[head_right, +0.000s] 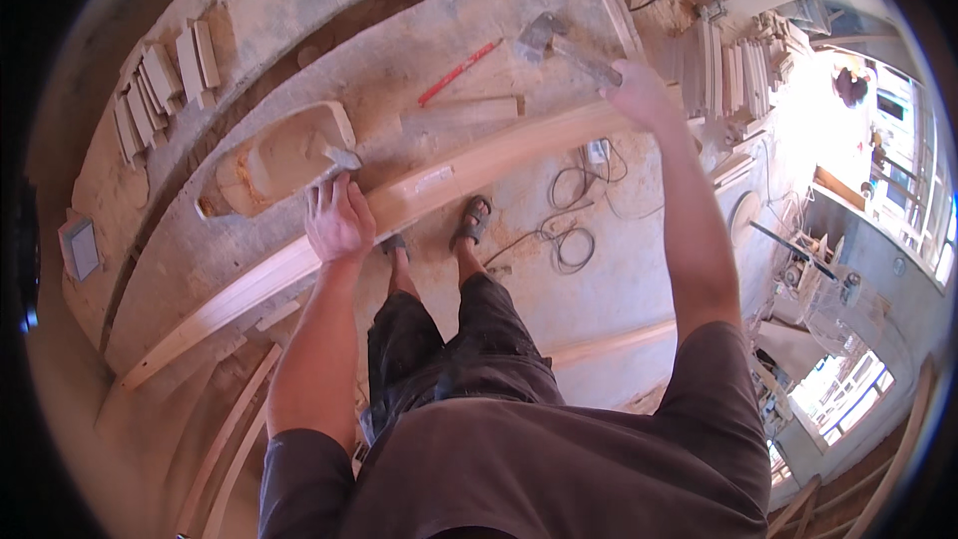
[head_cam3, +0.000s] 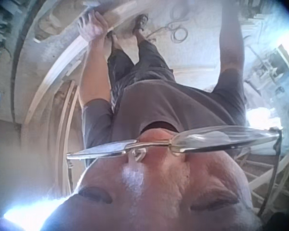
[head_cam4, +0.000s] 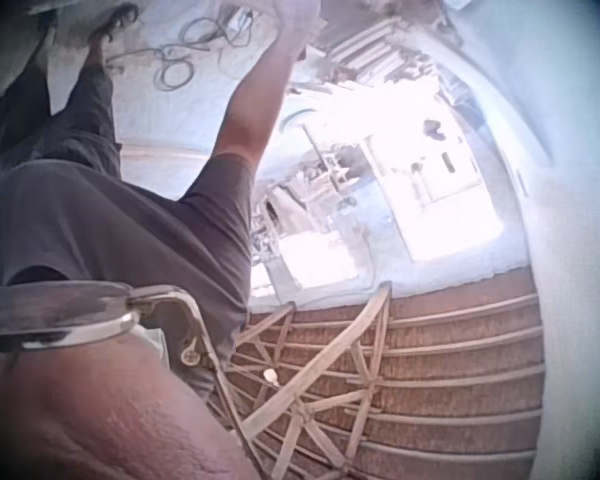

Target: The person marks a curved wooden rail with a pencil, fits a small wooden tenon into a mortise, and then uses a wooden mallet and a hammer to secure parts of a frame together.

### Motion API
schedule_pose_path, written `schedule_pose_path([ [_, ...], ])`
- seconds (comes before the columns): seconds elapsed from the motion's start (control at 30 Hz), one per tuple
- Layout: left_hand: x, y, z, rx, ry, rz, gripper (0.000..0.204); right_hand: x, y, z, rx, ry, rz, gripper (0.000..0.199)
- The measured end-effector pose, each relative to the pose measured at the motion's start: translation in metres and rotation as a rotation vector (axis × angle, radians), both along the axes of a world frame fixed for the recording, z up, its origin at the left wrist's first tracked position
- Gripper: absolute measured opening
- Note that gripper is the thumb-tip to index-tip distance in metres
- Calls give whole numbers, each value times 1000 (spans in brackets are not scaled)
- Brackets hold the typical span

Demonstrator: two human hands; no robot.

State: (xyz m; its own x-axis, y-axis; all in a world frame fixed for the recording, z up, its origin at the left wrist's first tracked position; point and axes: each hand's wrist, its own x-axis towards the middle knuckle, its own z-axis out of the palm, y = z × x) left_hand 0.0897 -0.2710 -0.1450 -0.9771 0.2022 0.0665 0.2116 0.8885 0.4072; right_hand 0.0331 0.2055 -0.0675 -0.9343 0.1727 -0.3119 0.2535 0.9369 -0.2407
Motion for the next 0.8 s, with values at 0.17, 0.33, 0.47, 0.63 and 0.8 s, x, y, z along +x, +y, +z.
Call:
schedule_pose_path([
  [0.17,1,-2,5,66,-3,14,25,-2,-33,-31,53,271,-24,26],
  [0.33,4,-3,6,82,-18,43,23,-40,-89,-47,-159,406,149,25],
  [0.47,0,0,2,92,-17,33,23,-82,-113,-41,-204,457,220,28],
  [0.63,-1,-2,9,63,-27,56,24,-137,-163,-43,-318,347,172,45],
  [0.8,-1,-2,10,72,-48,85,25,-207,-229,-51,-383,297,247,59],
])
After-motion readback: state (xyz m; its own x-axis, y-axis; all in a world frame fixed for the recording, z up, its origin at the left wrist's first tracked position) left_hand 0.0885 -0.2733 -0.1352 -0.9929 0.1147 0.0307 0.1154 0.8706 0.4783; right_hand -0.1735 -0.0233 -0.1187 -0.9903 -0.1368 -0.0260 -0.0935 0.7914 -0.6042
